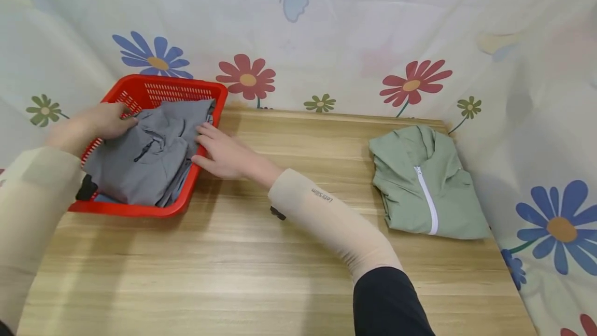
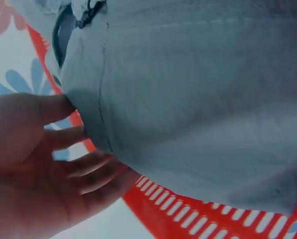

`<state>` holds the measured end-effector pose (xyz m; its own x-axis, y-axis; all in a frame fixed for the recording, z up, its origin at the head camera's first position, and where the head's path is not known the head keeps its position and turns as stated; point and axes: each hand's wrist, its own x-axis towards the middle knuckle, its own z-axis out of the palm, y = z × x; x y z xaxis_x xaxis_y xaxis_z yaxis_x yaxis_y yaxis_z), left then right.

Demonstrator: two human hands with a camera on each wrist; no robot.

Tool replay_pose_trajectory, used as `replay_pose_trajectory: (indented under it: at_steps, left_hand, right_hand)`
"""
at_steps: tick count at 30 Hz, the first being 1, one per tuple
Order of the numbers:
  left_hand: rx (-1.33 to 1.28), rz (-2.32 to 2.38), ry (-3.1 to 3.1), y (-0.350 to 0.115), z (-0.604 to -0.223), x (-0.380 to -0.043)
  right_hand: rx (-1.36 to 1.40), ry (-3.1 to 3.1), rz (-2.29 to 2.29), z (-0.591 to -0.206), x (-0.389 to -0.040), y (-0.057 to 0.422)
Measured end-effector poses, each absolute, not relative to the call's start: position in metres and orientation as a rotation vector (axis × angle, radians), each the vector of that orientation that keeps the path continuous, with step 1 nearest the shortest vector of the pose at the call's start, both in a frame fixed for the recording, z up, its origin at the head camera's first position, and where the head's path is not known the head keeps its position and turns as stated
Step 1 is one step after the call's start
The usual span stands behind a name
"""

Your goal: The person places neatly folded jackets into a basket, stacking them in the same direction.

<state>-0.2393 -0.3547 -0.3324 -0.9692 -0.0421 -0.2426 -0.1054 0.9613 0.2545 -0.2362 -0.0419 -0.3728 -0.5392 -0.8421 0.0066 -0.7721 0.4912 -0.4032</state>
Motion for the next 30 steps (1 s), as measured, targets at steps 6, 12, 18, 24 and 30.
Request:
replay_pose_trajectory:
  at_steps: [6, 12, 18, 24, 30]
  left_hand:
    - [-0.150, 0.379, 3.049, -0.329, -0.321, -0.235]
    - [0.105, 0.394, 3.008, -0.289, -0.299, -0.217]
    - [0.332, 0.496, 2.965, -0.250, -0.289, -0.195]
    - [0.478, 0.565, 2.893, -0.219, -0.281, -0.177]
    - [0.602, 0.700, 2.771, -0.196, -0.284, -0.157]
  right_hand:
    - [-1.355, 2.463, -0.802, -0.385, -0.231, -0.003]
    - [-1.235, 2.484, -0.812, -0.394, -0.228, 0.046]
    - [-1.235, 2.479, -0.875, -0.396, -0.220, 0.097]
    - [-1.086, 2.482, -0.942, -0.390, -0.208, 0.144]
    - [-0.915, 2.647, -1.090, -0.378, -0.208, 0.193]
